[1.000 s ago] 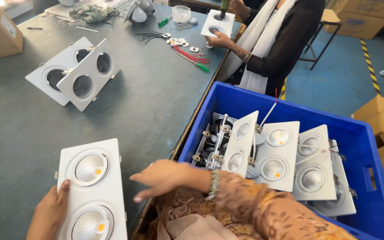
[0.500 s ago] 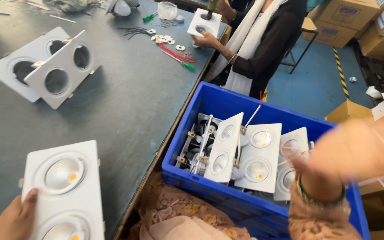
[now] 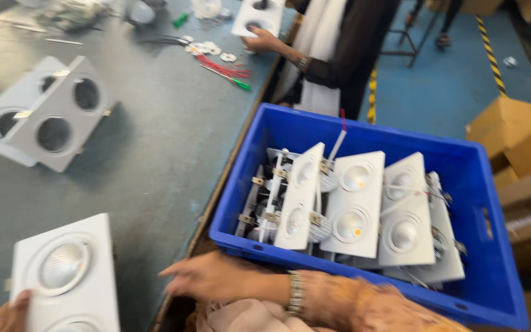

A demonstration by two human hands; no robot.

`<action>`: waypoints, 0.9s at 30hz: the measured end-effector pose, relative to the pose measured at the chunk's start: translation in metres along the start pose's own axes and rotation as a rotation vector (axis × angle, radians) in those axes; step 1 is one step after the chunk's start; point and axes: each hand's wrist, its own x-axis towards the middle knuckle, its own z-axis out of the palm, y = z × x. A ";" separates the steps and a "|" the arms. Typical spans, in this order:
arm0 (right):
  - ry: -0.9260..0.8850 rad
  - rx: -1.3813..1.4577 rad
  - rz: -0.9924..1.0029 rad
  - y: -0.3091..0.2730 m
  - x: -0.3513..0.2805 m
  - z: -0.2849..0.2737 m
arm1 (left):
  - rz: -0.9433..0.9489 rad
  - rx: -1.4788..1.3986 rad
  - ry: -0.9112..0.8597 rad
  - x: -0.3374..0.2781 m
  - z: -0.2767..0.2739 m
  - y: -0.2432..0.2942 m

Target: The person assembles dual-head recessed light fixtures by inserting LED modules into the housing and securing them with white plastic rings. The person places the completed units into a blue crate.

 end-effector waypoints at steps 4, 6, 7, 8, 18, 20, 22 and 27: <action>-0.383 -0.094 0.258 0.050 0.017 0.073 | -0.003 0.006 0.006 0.003 -0.006 0.013; -0.472 -0.041 0.296 0.064 0.009 0.089 | -0.015 -0.002 0.018 0.000 -0.009 0.013; -0.500 -0.018 0.304 0.071 0.009 0.093 | -0.020 -0.004 0.022 -0.003 -0.009 0.013; -0.503 0.004 0.307 0.078 0.008 0.094 | -0.017 -0.004 0.021 0.001 -0.010 0.017; -0.166 0.330 0.119 0.091 0.048 0.166 | -0.005 -0.045 -0.008 0.001 0.005 -0.009; -0.030 0.293 -0.090 0.079 0.057 0.170 | -0.006 -0.049 -0.002 -0.003 0.001 -0.021; -0.057 0.275 -0.061 0.069 0.059 0.166 | -0.001 -0.065 -0.008 -0.005 0.001 -0.029; -0.087 0.002 0.126 0.060 0.085 0.135 | 0.060 -0.184 -0.033 -0.010 0.016 -0.025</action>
